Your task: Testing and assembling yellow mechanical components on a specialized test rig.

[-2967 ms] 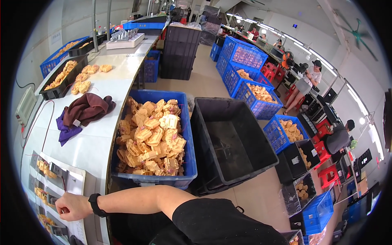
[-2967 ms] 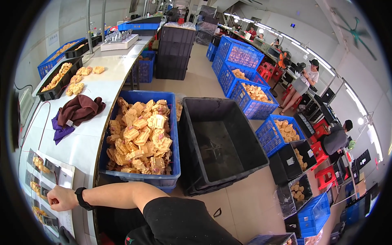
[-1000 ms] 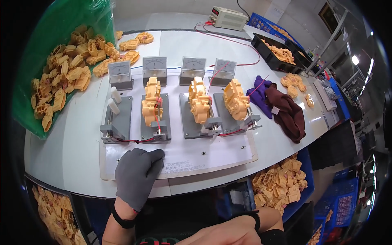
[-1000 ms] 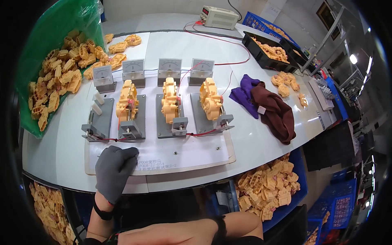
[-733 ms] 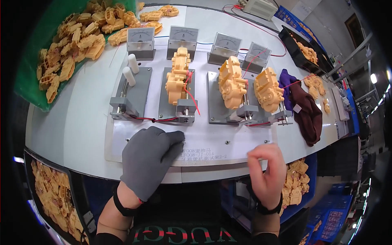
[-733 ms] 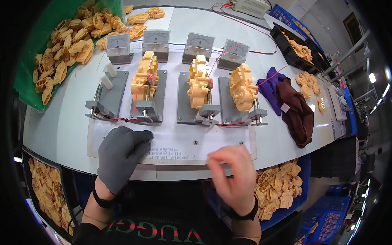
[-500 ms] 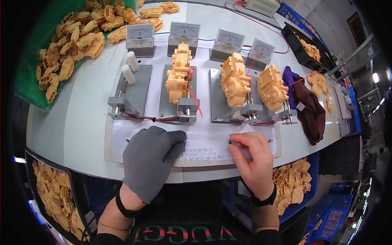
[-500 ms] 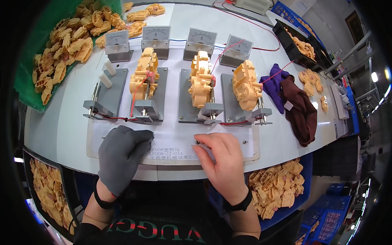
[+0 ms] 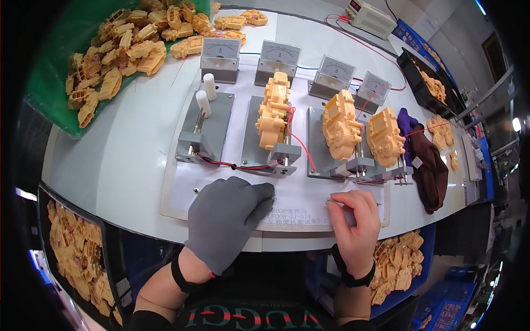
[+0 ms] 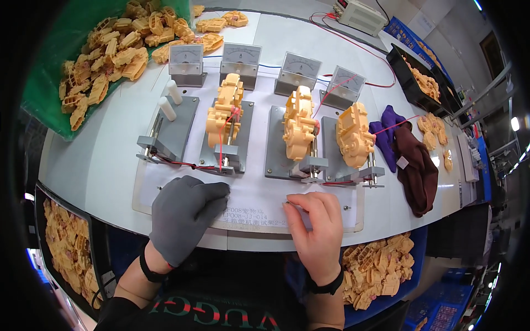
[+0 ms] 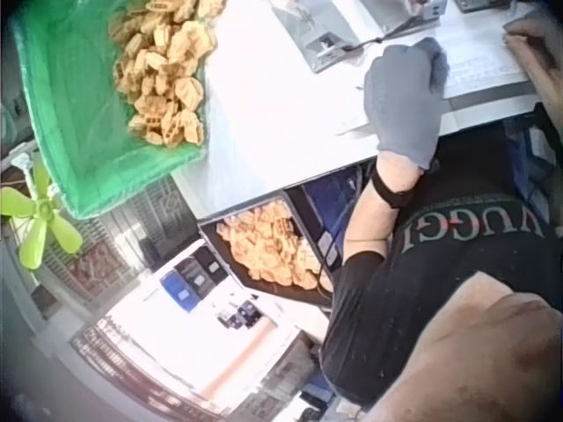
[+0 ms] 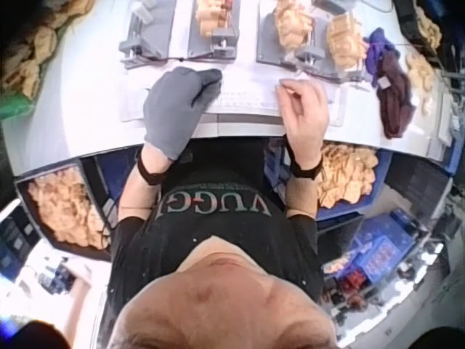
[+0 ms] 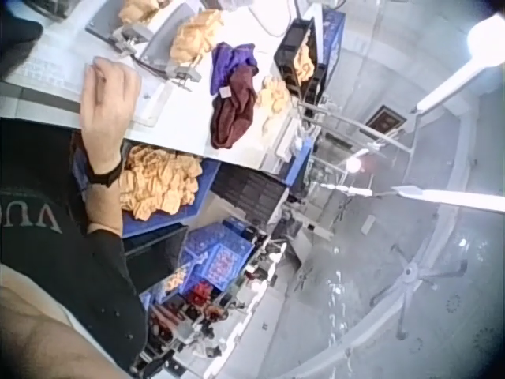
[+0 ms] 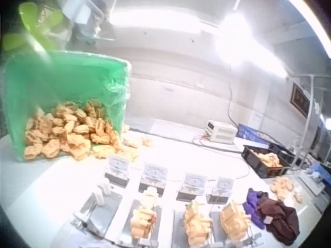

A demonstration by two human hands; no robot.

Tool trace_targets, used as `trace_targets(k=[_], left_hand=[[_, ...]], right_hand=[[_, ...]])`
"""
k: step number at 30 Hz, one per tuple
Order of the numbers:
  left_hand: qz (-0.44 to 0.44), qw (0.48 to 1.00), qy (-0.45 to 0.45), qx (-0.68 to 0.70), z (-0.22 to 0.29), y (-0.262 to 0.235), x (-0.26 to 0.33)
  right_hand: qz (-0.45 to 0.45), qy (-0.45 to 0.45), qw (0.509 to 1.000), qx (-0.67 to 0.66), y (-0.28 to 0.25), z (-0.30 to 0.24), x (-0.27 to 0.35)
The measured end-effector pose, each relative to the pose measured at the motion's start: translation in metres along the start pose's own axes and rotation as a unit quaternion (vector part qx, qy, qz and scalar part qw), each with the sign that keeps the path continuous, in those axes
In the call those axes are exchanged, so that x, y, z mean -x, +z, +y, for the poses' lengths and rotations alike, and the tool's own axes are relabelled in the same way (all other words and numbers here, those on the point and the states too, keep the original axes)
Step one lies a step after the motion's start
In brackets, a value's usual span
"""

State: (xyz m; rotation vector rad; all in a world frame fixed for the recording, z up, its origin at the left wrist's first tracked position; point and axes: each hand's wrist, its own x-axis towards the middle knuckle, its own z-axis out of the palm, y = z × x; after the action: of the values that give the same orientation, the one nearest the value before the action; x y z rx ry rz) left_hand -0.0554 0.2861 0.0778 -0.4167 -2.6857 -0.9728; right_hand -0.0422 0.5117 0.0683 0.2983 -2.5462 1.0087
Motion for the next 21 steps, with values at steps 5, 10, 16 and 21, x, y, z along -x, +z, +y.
trace_targets(k=[5, 10, 16, 21], left_hand=[[-0.003, 1.0, 0.007, -0.004, -0.0041, 0.0016, 0.0025], [-0.011, 1.0, 0.0, -0.014, -0.0002, -0.0008, 0.0009], [-0.015, 1.0, 0.002, -0.024, -0.0012, -0.0009, 0.0021], [-0.017, 0.999, 0.013, -0.03, -0.0021, -0.0011, 0.0028]], right_hand=[[0.008, 0.017, 1.0, -0.011, 0.0032, -0.0002, 0.0006], [0.018, 0.008, 1.0, 0.007, 0.0047, 0.0019, 0.0024], [0.024, -0.018, 0.999, 0.028, 0.0065, 0.0017, 0.0036], [0.024, -0.01, 0.999, 0.033, 0.0074, 0.0037, 0.006]])
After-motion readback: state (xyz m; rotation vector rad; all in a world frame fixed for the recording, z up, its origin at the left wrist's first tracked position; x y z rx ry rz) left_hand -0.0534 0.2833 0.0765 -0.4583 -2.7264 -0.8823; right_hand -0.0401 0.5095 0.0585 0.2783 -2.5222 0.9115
